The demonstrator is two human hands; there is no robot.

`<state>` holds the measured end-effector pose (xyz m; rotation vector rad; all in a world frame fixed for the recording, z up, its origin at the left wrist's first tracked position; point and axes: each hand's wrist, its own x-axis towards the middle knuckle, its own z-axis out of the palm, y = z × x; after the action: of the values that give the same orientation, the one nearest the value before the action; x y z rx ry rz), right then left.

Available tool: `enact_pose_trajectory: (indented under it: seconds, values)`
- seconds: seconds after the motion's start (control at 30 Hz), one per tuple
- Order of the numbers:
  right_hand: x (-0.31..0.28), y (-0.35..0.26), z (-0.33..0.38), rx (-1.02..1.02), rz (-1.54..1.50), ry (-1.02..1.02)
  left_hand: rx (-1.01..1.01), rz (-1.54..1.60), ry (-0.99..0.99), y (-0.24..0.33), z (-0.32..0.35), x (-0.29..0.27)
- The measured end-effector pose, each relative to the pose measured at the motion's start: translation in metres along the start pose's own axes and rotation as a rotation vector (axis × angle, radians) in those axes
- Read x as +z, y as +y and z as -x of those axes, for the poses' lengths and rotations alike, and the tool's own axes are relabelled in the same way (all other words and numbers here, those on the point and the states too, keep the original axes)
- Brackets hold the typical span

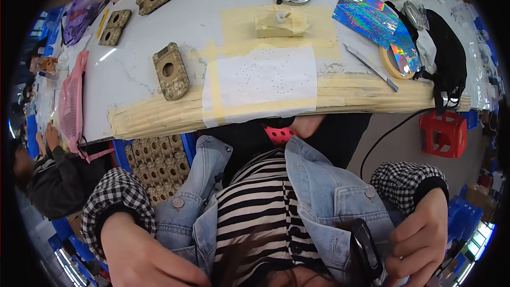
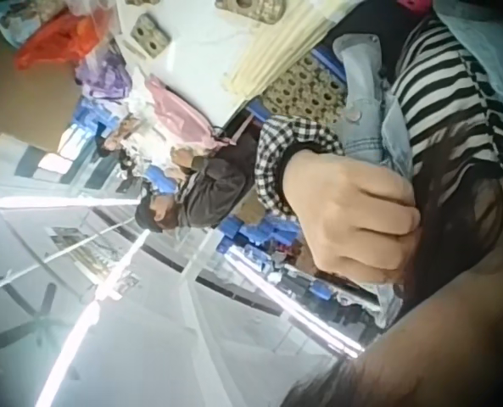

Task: Painting camouflage details on a model tank hull using a fine brush.

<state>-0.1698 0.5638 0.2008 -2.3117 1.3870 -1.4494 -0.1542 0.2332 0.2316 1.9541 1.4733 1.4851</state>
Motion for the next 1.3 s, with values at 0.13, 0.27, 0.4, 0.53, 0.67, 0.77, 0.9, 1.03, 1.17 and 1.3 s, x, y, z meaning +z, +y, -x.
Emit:
enact_pose_trajectory:
  seconds: [0.13, 0.27, 0.4, 0.53, 0.67, 0.77, 0.9, 1.03, 1.17, 1.3]
  values:
    - [0.002, 0.006, 0.0, 0.145, -0.067, -0.057, 0.005, 0.067, -0.087, -0.009, -0.003, -0.005]
    - [-0.003, 0.009, 0.003, 0.114, 0.029, -0.026, -0.209, 0.232, -0.152, -0.022, 0.018, -0.007]
    - [-0.007, 0.017, 0.023, 0.179, -0.015, 0.055, -0.056, 0.251, -0.12, -0.021, 0.022, -0.007]
    - [-0.001, 0.037, 0.029, 0.253, -0.134, 0.066, -0.032, 0.235, -0.039, -0.034, 0.021, -0.006]
    - [0.0, 0.036, 0.036, 0.198, -0.28, 0.405, -0.23, 0.137, 0.259, -0.043, 0.077, -0.009]
    - [-0.003, 0.038, 0.045, 0.227, -0.272, 0.566, -0.671, -0.257, 1.08, -0.057, 0.118, 0.01]
    - [-0.003, 0.052, 0.049, 0.291, -0.116, 0.558, -1.06, -0.834, 1.413, -0.09, 0.134, 0.01]
    - [-0.002, 0.062, 0.045, 0.339, -0.02, 0.496, -1.273, -0.865, 1.195, -0.101, 0.099, -0.005]
    - [0.005, 0.066, 0.041, 0.347, -0.002, 0.649, -1.608, -1.093, 0.891, -0.108, 0.083, -0.028]
    - [0.01, 0.061, 0.046, 0.483, 0.124, 0.791, -1.495, -1.056, 0.908, -0.108, 0.101, -0.031]
